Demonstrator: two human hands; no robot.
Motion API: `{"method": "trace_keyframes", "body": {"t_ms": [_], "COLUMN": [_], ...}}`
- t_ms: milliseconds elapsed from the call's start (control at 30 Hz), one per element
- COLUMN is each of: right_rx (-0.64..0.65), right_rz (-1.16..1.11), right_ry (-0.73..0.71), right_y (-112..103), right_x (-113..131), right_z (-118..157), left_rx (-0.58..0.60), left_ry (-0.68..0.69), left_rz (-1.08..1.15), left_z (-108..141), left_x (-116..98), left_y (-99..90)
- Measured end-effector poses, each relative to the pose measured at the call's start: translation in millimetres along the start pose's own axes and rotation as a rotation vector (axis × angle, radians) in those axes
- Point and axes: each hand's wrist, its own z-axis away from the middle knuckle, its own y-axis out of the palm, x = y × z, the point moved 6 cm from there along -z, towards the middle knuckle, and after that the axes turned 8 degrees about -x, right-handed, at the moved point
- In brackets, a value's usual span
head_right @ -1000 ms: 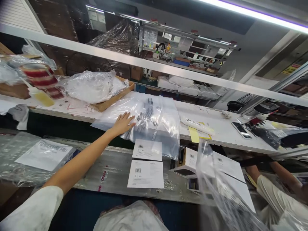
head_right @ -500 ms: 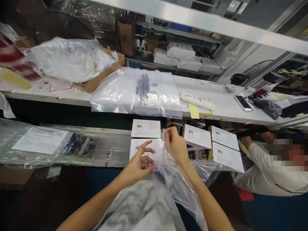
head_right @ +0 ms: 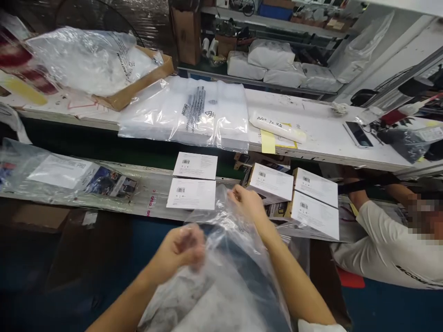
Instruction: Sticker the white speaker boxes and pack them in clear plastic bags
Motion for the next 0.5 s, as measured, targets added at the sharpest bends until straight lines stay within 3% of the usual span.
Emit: {"method": "trace_keyframes", "body": {"t_ms": [67, 133, 167, 200, 233, 267, 333, 400, 500], "right_rx": [0.386, 0.840, 0.991, 1.056, 1.028, 0.913, 0.552, 0.202, -0.029], "right_rz": [-0.330, -0.625, -0.727, -0.793, -0.831, -0.845, -0.846, -0.849, -0.877], "right_ry": [-0.041, -0.051, -0.036, -0.008, 0.033, 0.075, 0.131, 0.147, 0.168], "right_y": [9, 25, 34, 45, 59, 74, 101, 122, 151], "right_x": [-34, -57, -65, -71, -74, -76, -74, -70, -65], "right_z": [17, 45, 56, 62, 62, 56, 33, 5, -35], "left_rx": [-0.018, -0.078, -0.070, -0.089, -0.140, -0.241, -0.531, -0.768, -0.864], "left_ry": [-0.175, -0.262, -0.308, -0.333, -0.323, -0.271, -0.072, 0.121, 0.236], "left_rz": [0.146, 0.092, 0.045, 0.004, -0.025, -0.052, -0.107, -0.161, -0.197], "left_z": [10, 21, 26, 28, 26, 20, -1, -31, -88], "left_x": [33, 59, 70, 78, 82, 82, 72, 62, 61], "left_y": [-46.1, -98.9, -120.2, -139.4, -156.5, -172.8, -201.5, -218.1, -222.9]}}
